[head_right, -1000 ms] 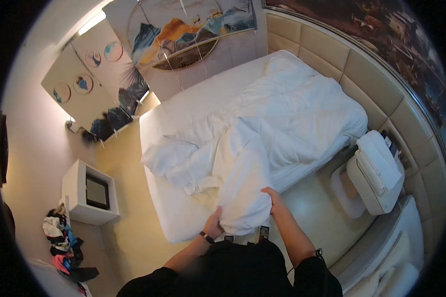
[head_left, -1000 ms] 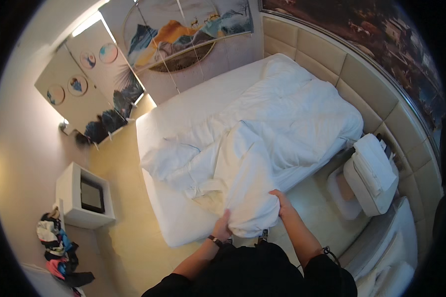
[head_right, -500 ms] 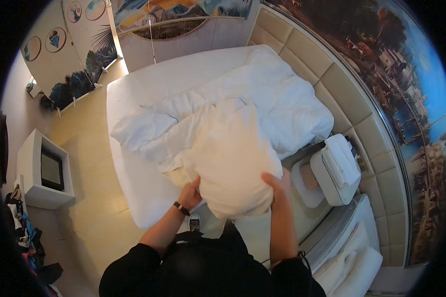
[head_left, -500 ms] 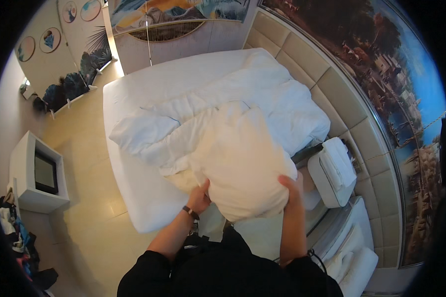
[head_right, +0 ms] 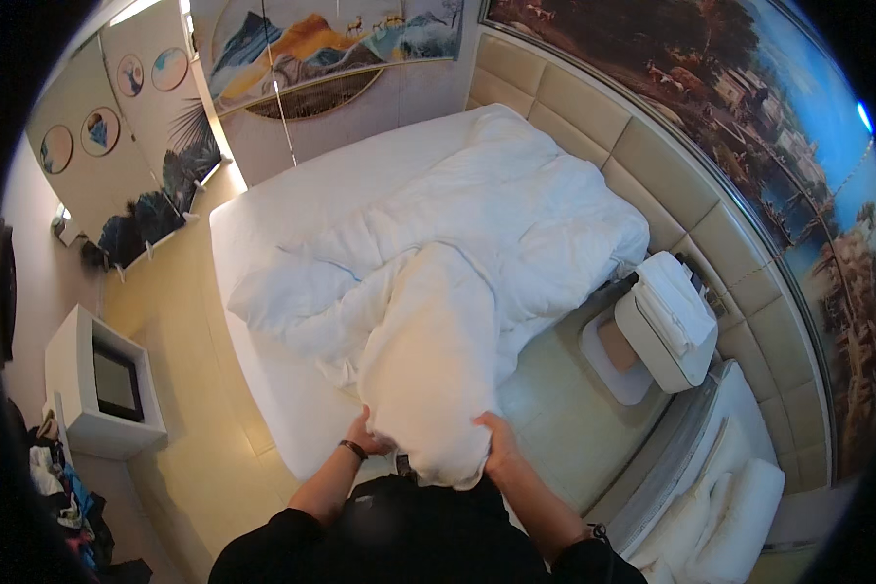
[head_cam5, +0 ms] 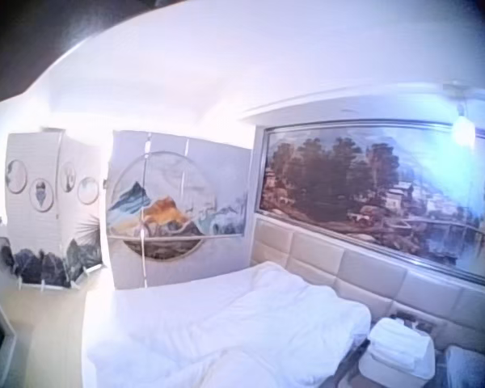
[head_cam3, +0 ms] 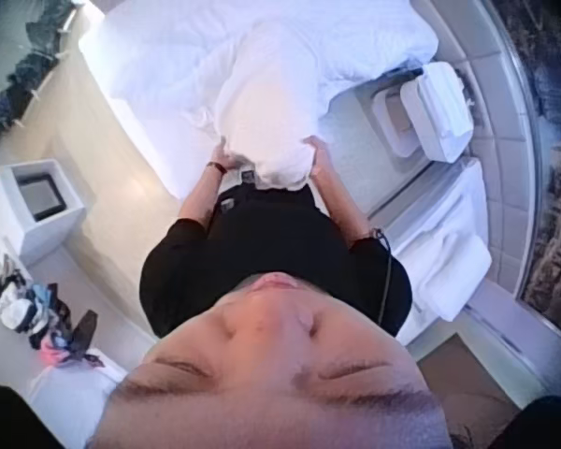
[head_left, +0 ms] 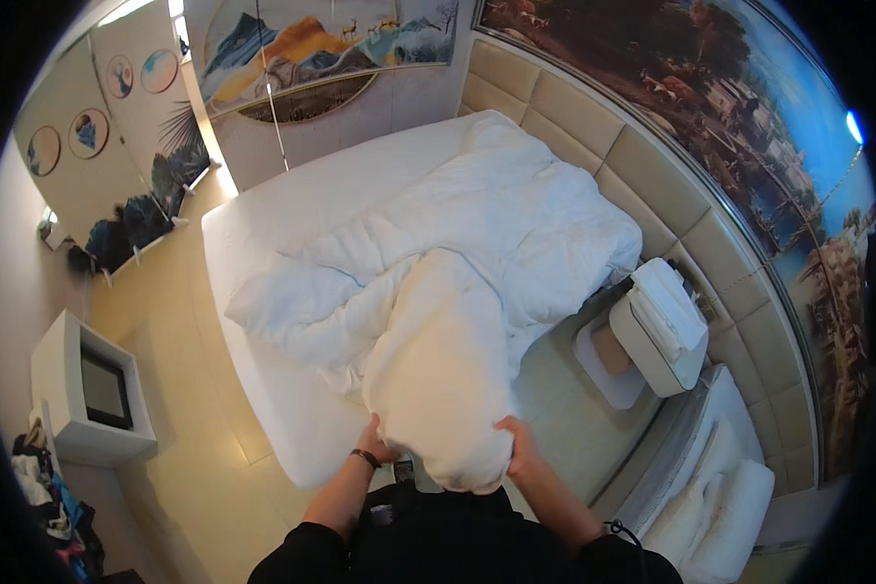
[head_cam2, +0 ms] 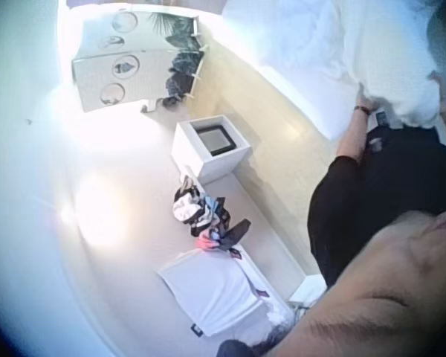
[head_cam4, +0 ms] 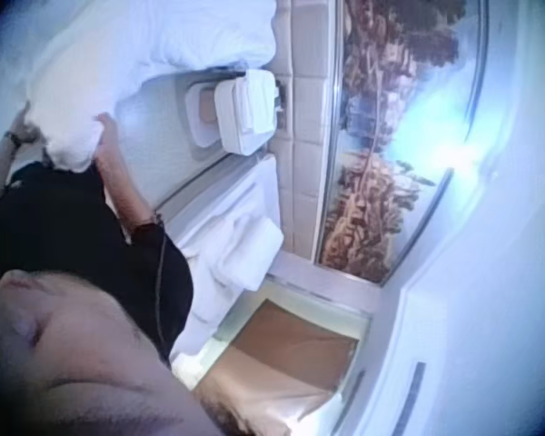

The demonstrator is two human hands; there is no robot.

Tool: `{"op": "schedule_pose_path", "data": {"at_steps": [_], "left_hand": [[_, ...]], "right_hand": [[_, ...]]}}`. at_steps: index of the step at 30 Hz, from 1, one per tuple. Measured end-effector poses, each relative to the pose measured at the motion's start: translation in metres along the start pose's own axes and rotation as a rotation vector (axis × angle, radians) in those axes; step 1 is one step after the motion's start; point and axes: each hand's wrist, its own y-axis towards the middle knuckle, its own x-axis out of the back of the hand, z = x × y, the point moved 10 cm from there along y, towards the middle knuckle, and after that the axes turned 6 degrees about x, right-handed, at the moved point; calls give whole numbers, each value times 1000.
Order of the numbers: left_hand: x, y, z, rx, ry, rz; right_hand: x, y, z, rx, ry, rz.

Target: The person folds a white duvet on a bed. They repeatedly lift, shake, and fold the duvet into a compact rectangular shape, adjusting edges and smoothing the surface throughout the process.

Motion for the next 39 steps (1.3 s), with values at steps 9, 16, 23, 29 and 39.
{"op": "schedule_pose_path", "data": {"at_steps": [9,16,23,29,39], "left_hand": [[-117,3,-112,-766,540,327],[-287,-294,-136,-918,535,167],[-168,-273,-183,-1040,999,-354],[120,-85,-130,-384,1160,-603],[173,-67,-133,-217,1193,-412]], "right_hand": [[-50,-18,22,-69,-129,435],[-125,-35,-47,-161,-713,934],[-57,62,-223,-464,-394,798],[143,177,-304,-591,-793,-63],[40,276,-314,-262,-1074,-40]]}}
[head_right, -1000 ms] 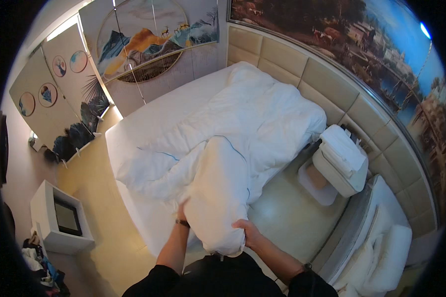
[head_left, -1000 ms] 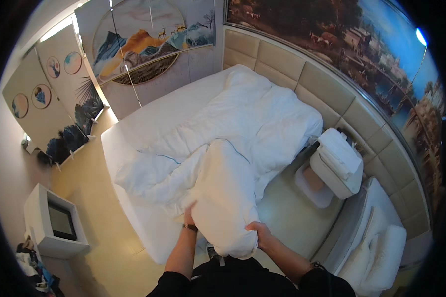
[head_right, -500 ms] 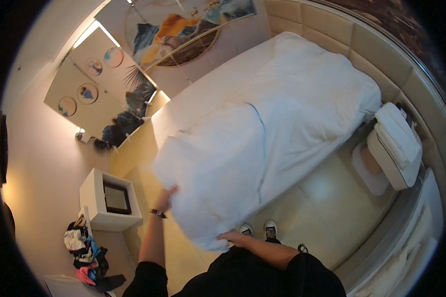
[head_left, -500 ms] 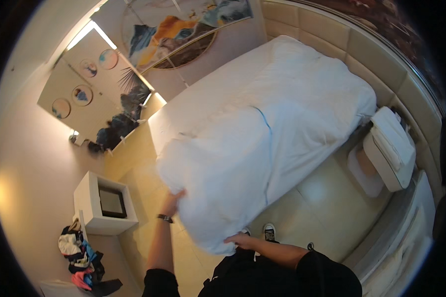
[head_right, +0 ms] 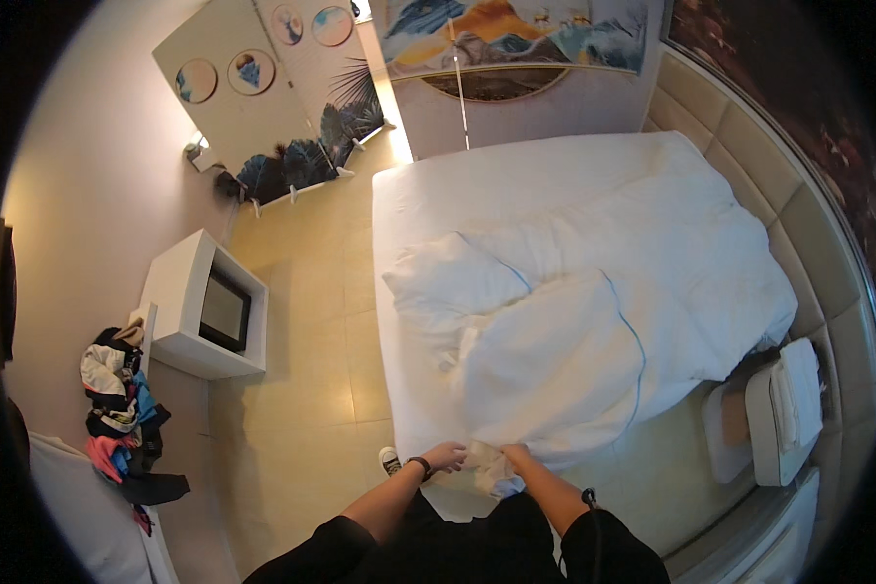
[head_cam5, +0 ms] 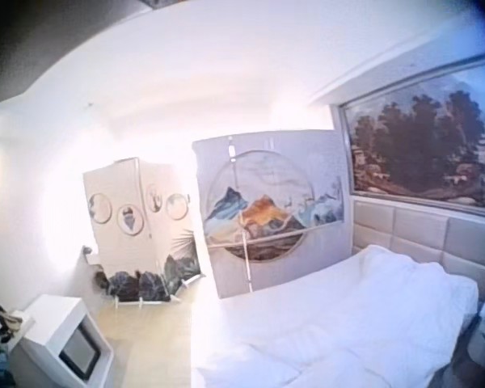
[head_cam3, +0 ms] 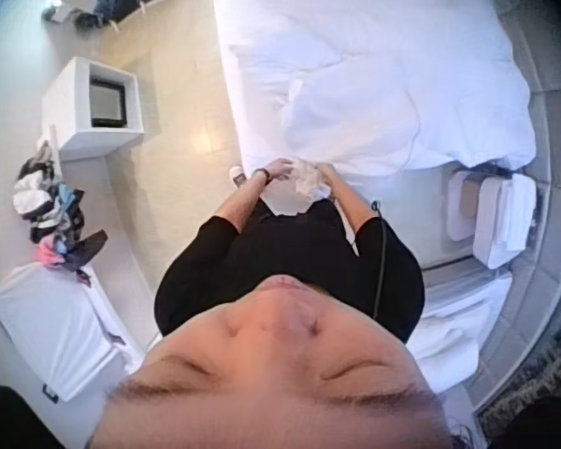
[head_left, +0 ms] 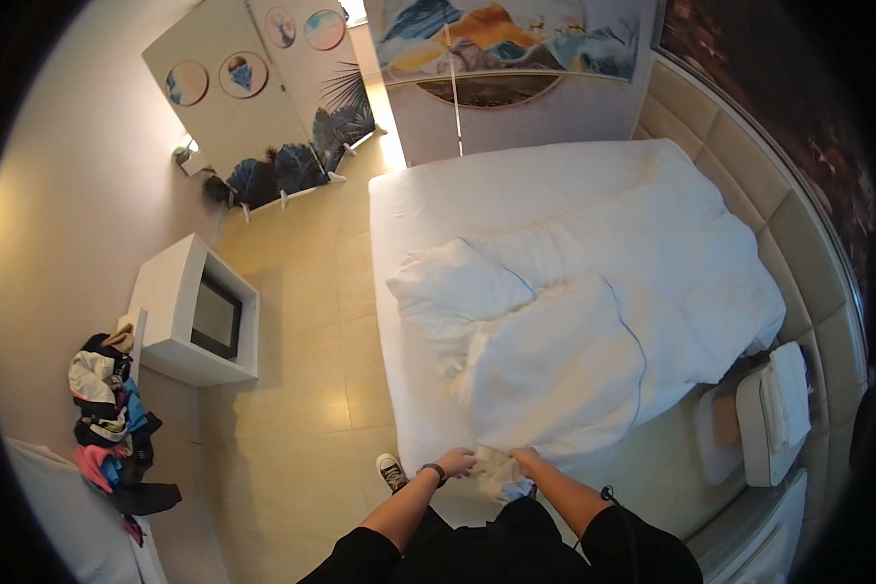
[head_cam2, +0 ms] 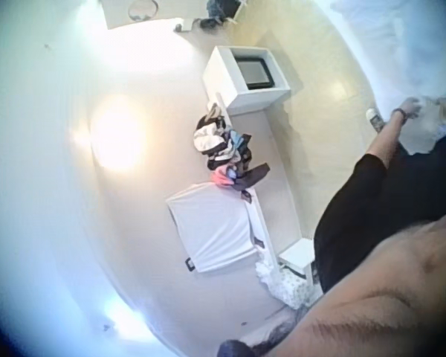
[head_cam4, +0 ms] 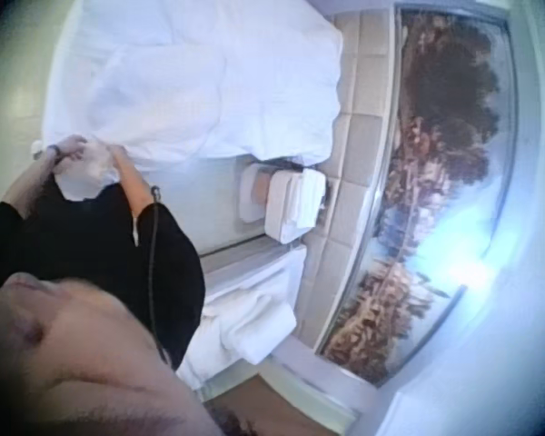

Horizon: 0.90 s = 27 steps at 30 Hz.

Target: The person folds a white duvet on a bed. They repeatedly lift, shake, and fold the duvet into a compact rectangular shape, adjusting edges and smoothing the surface throughout the process.

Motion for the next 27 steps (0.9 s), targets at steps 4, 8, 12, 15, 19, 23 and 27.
{"op": "schedule_pose_path", "data": {"at_steps": [4,8,12,15,19,23,27], "left_hand": [[127,-2,58,-115,10,-228],[234,-29,128,-111,57,-271],[335,-57,177,-35,35,-471],[395,-67,170,8,51,-571],[435,-51,122,-107,31,-561],[436,-53,65,-124,78,-296],[462,-58,1,-61,154,-143]], "right_hand": [[-64,10,48,98,-87,-31],[-133,36,100,413,-585,-226],[-258,44,263,749,-631,-451],[-321,16,387,627,-349,-522],[-282,71,452,376,-95,-796],[-273,88,473,143,-29,-856],[-271,121,472,48,-176,-885]]}}
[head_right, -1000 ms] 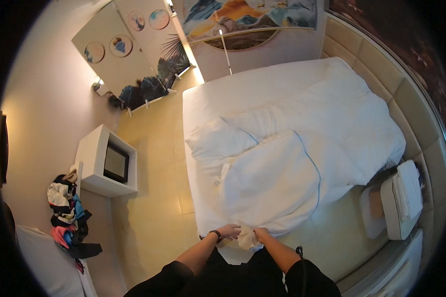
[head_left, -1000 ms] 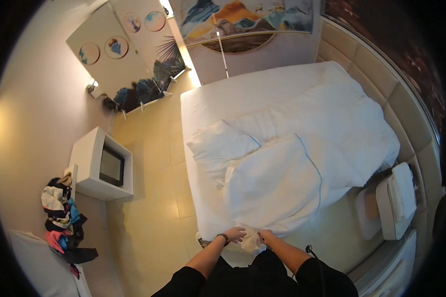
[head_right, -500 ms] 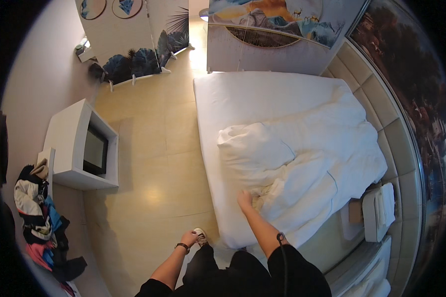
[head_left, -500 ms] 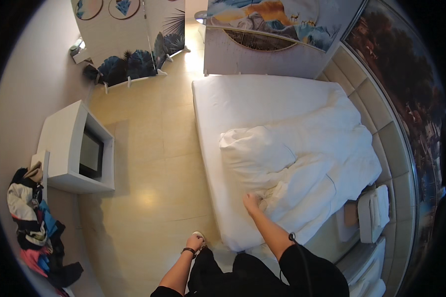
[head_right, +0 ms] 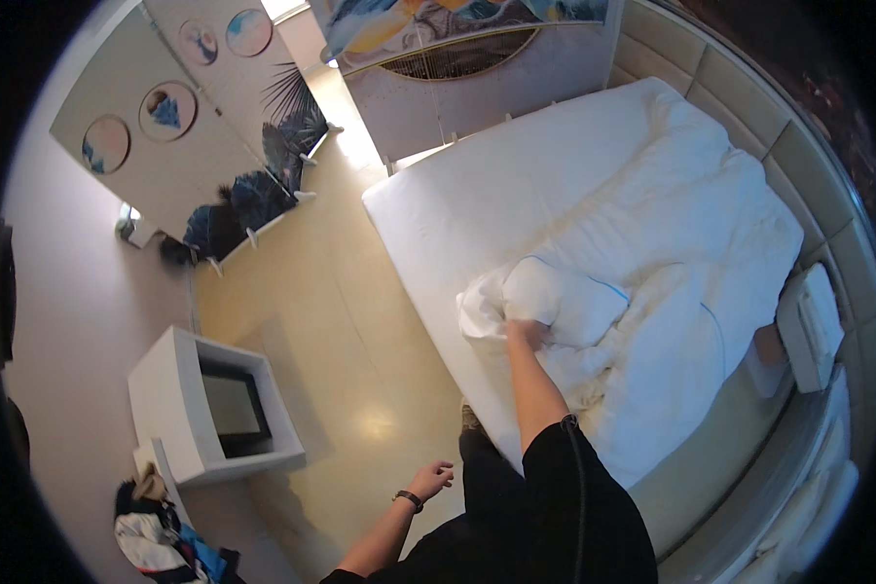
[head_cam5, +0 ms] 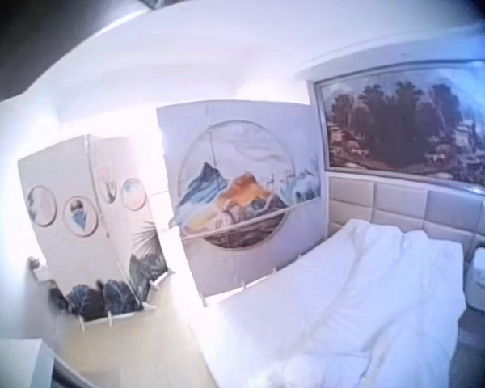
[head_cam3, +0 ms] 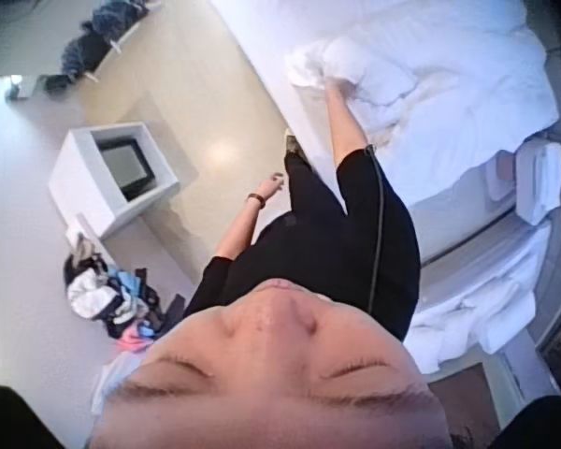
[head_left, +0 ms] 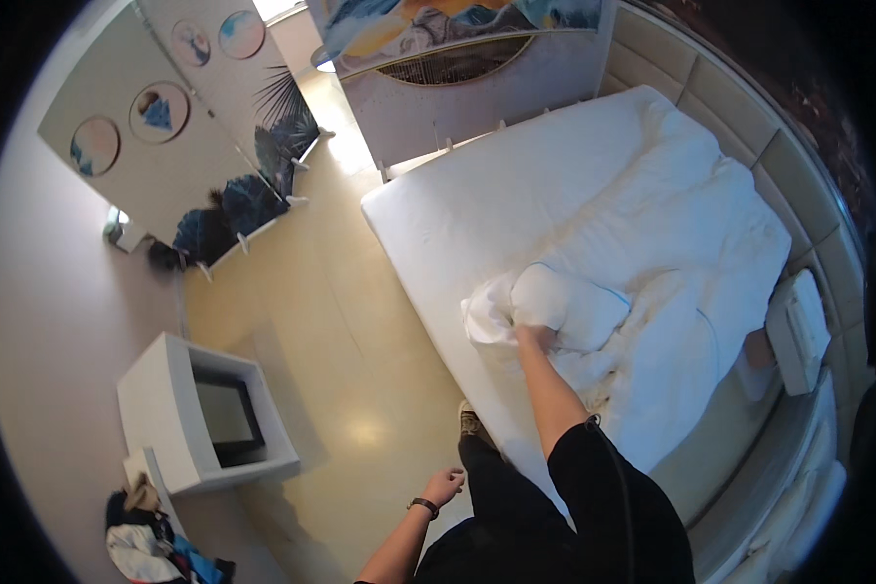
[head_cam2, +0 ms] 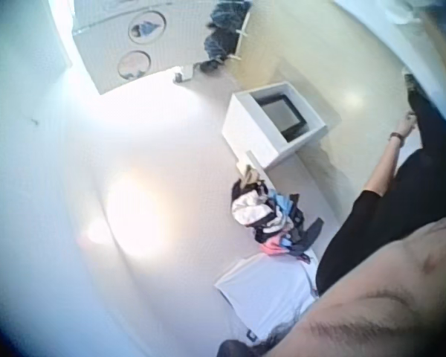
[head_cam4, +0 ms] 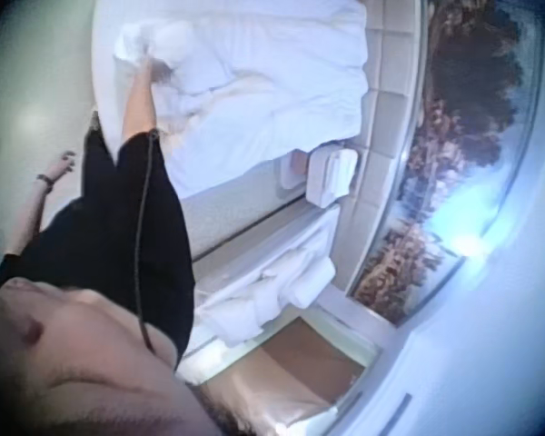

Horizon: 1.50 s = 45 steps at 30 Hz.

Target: The person folds a white duvet on a bed. They repeatedly lift, shake, and fold the duvet into a compact rectangular shape, adjusting edges and smoothing the surface throughout the process.

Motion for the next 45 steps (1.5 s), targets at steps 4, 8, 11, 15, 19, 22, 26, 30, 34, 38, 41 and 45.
{"op": "schedule_pose_path", "data": {"at_steps": [4,8,11,15,19,22,26,30,34,38,41,45], "left_hand": [[63,73,-57,-76,245,-41],[127,97,-173,-288,485,-168],[121,99,-319,-670,637,-200],[68,80,-467,-932,984,-148],[-7,83,-532,-1356,892,177],[-29,82,-538,-1169,887,689],[45,32,-548,-993,803,1018],[190,6,-606,-647,427,1227],[276,84,-647,-331,94,1047],[294,164,-676,-231,-142,733],[270,187,-667,-308,-226,684],[199,133,-658,-214,-222,844]], "right_hand": [[-37,67,-93,-123,628,-32],[1,64,-75,-159,1056,211],[50,75,-108,-130,1284,341],[158,23,-35,-35,1407,151],[240,-34,0,107,1558,-119],[283,-56,16,272,1650,-208],[317,-89,137,264,1780,-349],[323,-55,226,500,1624,-418],[282,15,312,674,967,-459],[182,47,381,527,886,-118],[96,-54,429,666,432,343],[68,-98,363,649,544,-113]]}}
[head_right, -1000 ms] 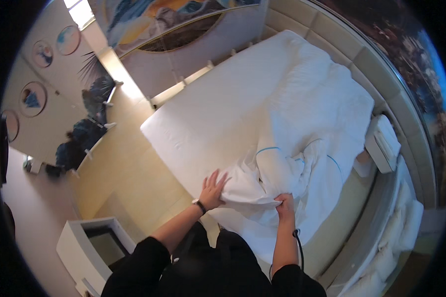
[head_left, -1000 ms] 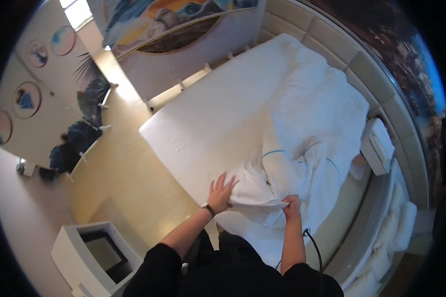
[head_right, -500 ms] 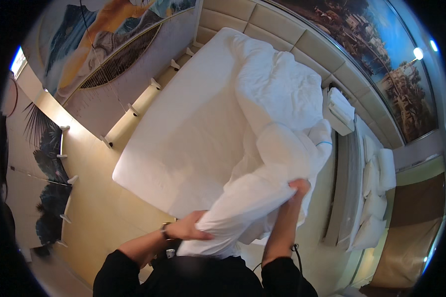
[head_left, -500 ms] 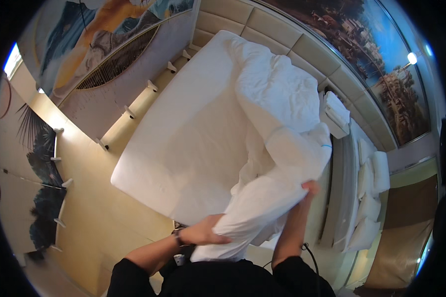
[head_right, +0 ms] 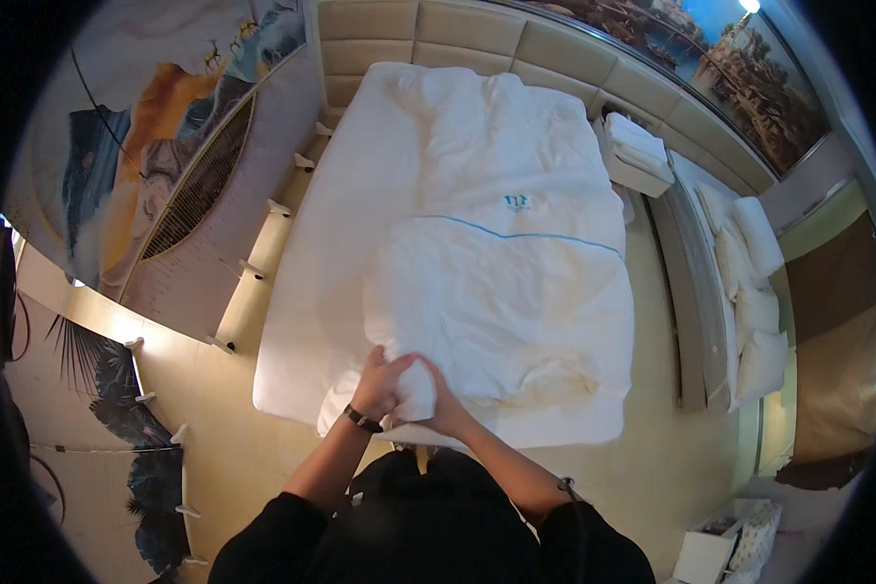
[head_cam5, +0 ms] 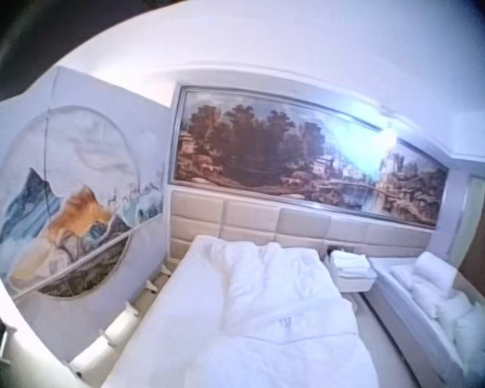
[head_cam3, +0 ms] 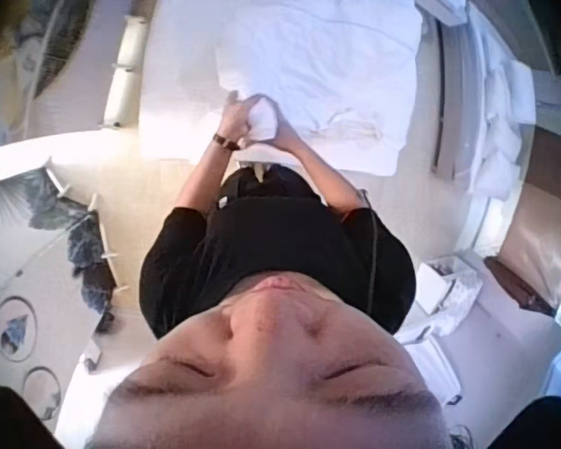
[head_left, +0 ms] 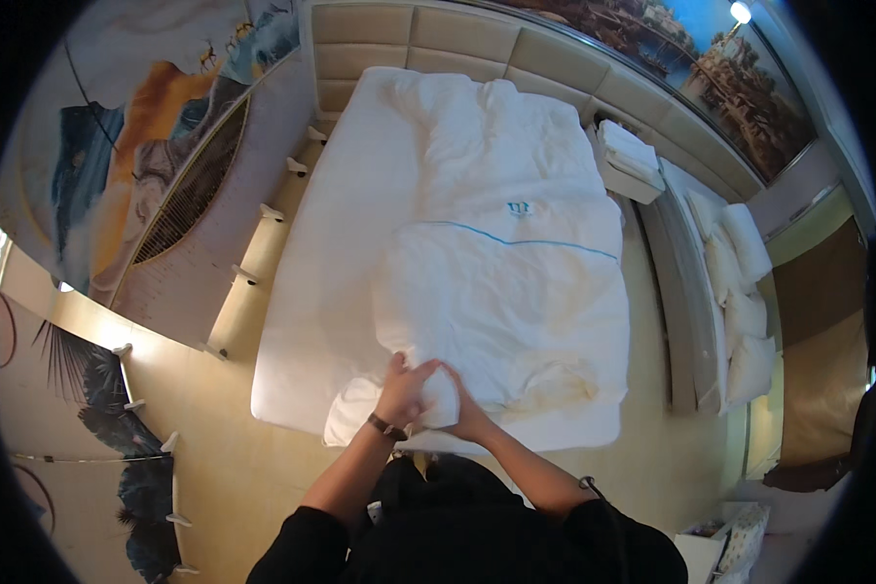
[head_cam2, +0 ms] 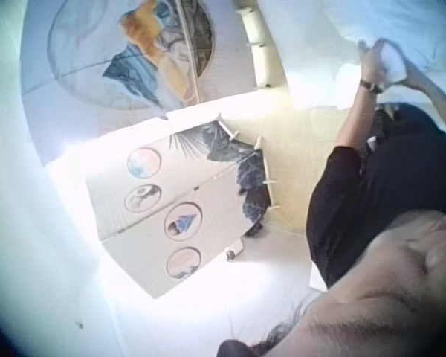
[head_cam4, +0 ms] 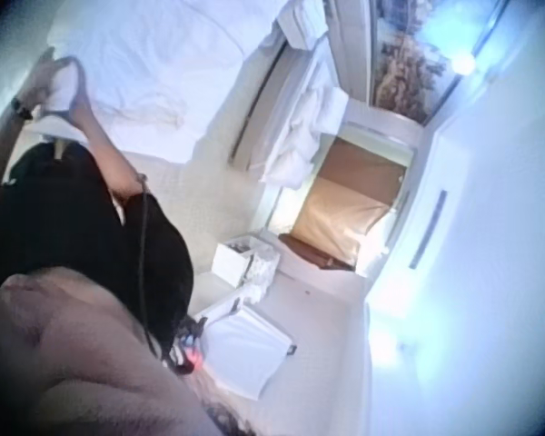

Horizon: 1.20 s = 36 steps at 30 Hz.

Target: The person folds a white duvet on a bed. They repeatedly lift, shake, and fold the duvet into a compact rectangular shape, adjusting edges and smoothing the surface throughout the process.

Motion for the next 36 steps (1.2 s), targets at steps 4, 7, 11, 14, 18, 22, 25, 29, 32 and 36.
{"op": "schedule_pose_path", "data": {"at_steps": [4,7,11,14,18,22,25,29,32,36], "left_hand": [[-86,-11,6,99,13,409],[-98,2,0,73,164,531],[-22,80,21,-280,1263,142],[5,125,81,-279,1569,0],[-91,126,105,-531,1487,-70],[-133,169,100,-561,1069,55],[-136,188,118,-471,887,83],[-81,180,97,-327,545,49],[-37,158,55,-347,481,38],[-65,52,-33,-533,381,45]], "right_hand": [[75,-25,-66,-139,308,-384],[160,-31,-36,-90,-588,-456],[264,-88,-15,-178,42,-1055],[312,-93,18,-32,200,-1136],[349,-128,38,36,330,-1266],[351,-129,42,82,431,-1305],[361,-143,37,95,443,-1357],[366,-119,31,140,511,-1344],[369,-80,35,187,544,-1311],[402,-46,57,288,506,-1326]]}}
